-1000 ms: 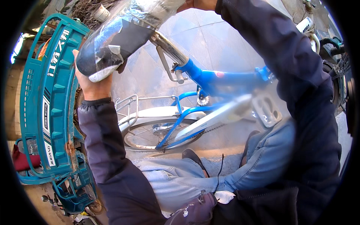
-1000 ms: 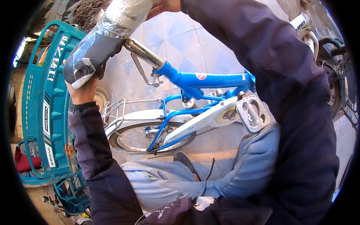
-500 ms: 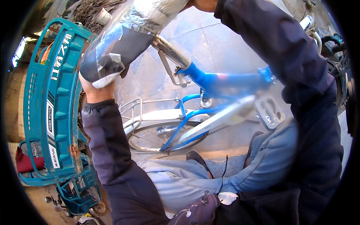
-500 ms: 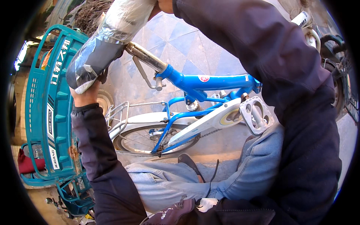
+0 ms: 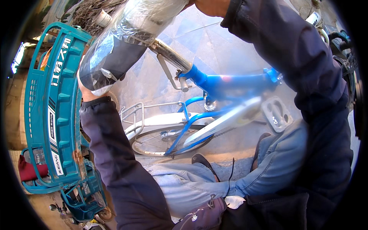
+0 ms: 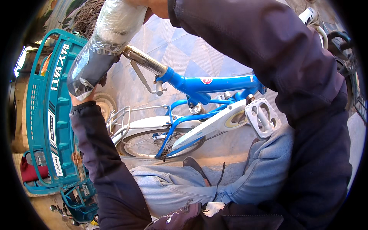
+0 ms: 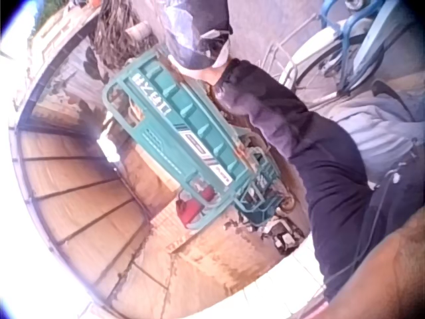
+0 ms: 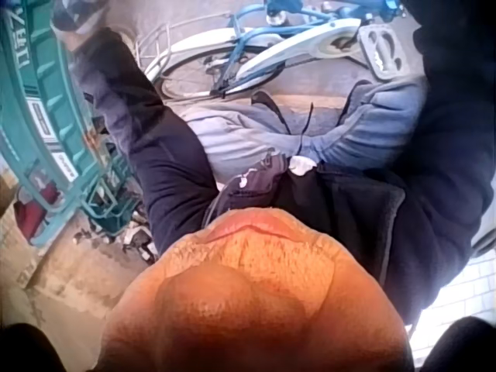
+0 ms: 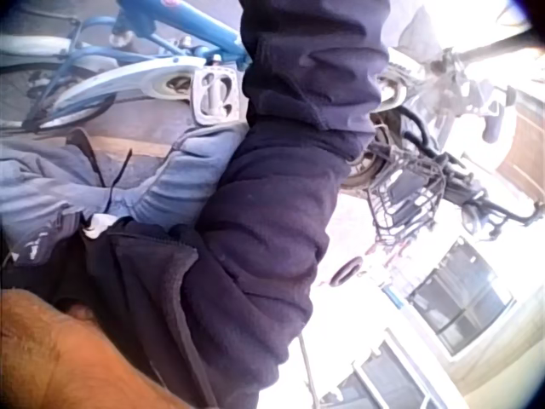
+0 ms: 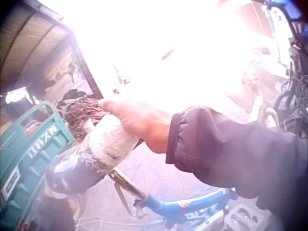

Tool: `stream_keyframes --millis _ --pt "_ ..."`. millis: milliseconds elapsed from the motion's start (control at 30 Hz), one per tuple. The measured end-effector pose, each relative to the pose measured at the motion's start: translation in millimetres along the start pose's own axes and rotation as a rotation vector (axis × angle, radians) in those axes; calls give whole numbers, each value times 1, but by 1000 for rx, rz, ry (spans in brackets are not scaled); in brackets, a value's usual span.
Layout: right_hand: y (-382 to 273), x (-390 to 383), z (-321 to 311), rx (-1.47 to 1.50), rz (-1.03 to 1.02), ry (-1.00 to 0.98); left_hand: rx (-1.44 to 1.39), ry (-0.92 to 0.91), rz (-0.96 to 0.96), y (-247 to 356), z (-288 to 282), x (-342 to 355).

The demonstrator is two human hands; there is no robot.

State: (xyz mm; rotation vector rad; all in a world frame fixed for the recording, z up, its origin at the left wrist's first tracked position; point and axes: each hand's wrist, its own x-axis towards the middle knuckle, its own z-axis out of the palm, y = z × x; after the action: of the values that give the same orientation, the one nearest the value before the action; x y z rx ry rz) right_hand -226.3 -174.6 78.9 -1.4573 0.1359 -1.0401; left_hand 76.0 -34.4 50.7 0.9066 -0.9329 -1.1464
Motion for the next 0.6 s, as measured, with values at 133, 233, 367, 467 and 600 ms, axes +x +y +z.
stream_keyframes --millis 133,233,367,467,600 --pt "-23 -17 10 6 266 201 83 80 13 6 -2 -6" --pt "-2 -4 0 51 216 233 202 184 48 3 -2 -15" --pt "5 4 -8 57 204 166 1526 189 417 -11 -14 -23" --pt "6 5 -12 84 248 134 1998 144 626 -12 -12 -28" --pt "15 6 -21 92 322 114 753 132 283 -9 40 -36"
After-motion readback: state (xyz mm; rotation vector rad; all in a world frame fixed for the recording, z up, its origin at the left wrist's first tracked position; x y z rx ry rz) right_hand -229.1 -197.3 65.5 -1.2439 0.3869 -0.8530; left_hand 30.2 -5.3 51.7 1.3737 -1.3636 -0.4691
